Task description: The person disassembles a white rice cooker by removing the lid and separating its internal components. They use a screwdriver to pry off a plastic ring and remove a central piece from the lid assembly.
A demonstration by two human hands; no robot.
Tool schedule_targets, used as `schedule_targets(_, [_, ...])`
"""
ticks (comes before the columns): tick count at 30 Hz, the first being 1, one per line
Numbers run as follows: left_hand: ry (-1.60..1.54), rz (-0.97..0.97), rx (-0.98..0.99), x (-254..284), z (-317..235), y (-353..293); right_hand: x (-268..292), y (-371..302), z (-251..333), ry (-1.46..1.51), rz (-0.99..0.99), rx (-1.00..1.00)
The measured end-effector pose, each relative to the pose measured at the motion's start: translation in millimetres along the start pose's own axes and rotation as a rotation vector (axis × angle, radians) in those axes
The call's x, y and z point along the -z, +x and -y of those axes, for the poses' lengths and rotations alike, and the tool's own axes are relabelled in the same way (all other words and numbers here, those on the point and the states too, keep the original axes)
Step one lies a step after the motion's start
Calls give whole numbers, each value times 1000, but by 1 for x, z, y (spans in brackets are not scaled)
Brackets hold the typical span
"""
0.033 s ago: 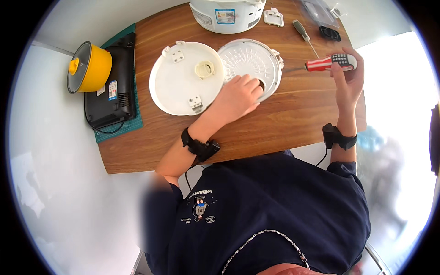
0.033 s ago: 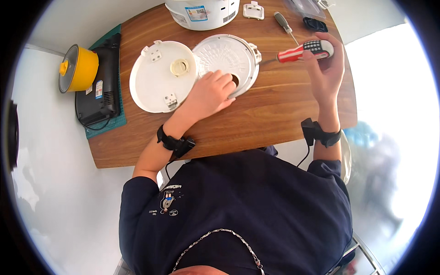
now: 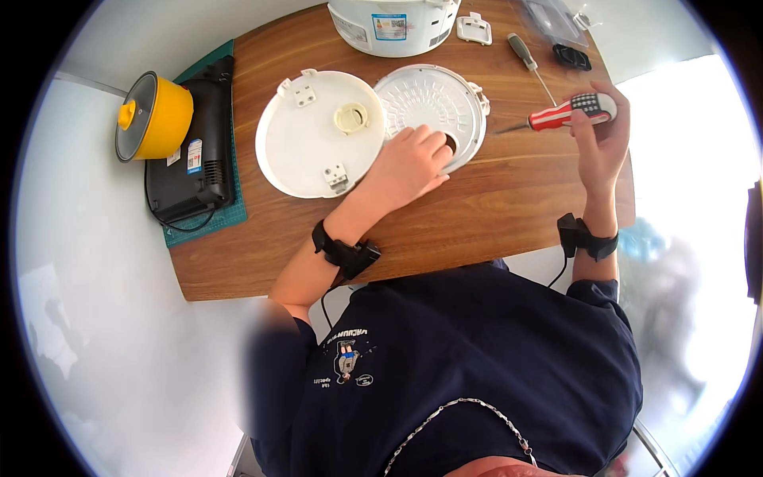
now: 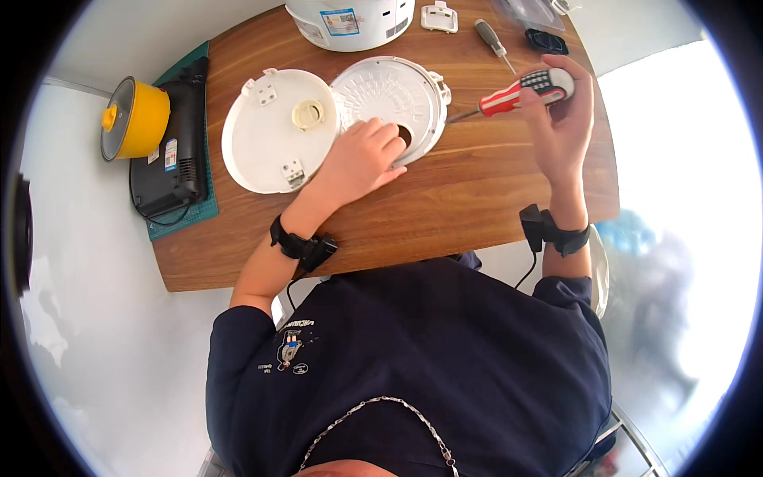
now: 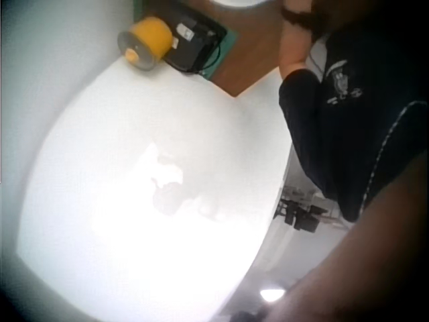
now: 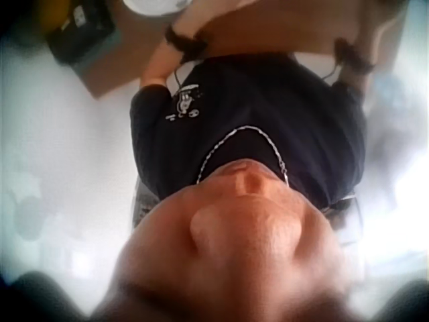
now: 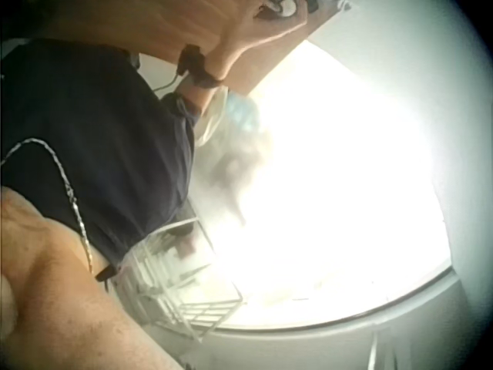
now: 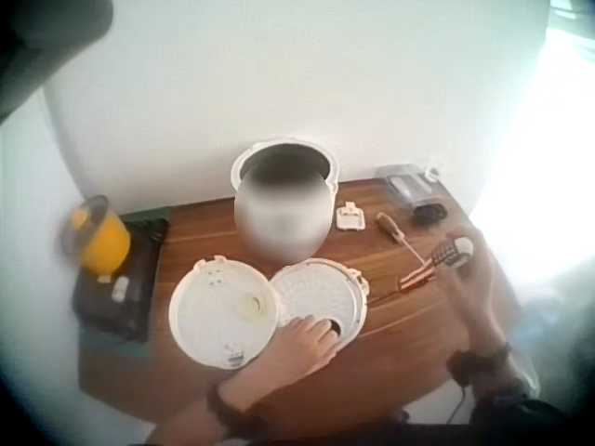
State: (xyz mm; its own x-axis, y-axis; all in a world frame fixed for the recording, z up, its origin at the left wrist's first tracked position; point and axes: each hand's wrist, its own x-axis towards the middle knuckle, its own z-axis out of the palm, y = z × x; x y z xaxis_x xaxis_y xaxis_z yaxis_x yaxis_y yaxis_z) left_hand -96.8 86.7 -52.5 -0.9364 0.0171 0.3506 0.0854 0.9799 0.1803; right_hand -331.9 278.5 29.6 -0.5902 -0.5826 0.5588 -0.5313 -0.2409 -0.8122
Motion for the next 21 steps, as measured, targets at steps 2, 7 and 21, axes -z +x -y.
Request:
schedule_targets(2, [28, 0, 11, -1, -1, 0, -3, -10, 6, -131, 30, 28])
schedule_targets(7, [16, -69, -1, -1, -3, 2, -22, -16, 15, -225, 100, 57])
schedule_targets(21, [-1, -80, 34, -9, -3, 2, -43, -19, 16, -351, 174, 64])
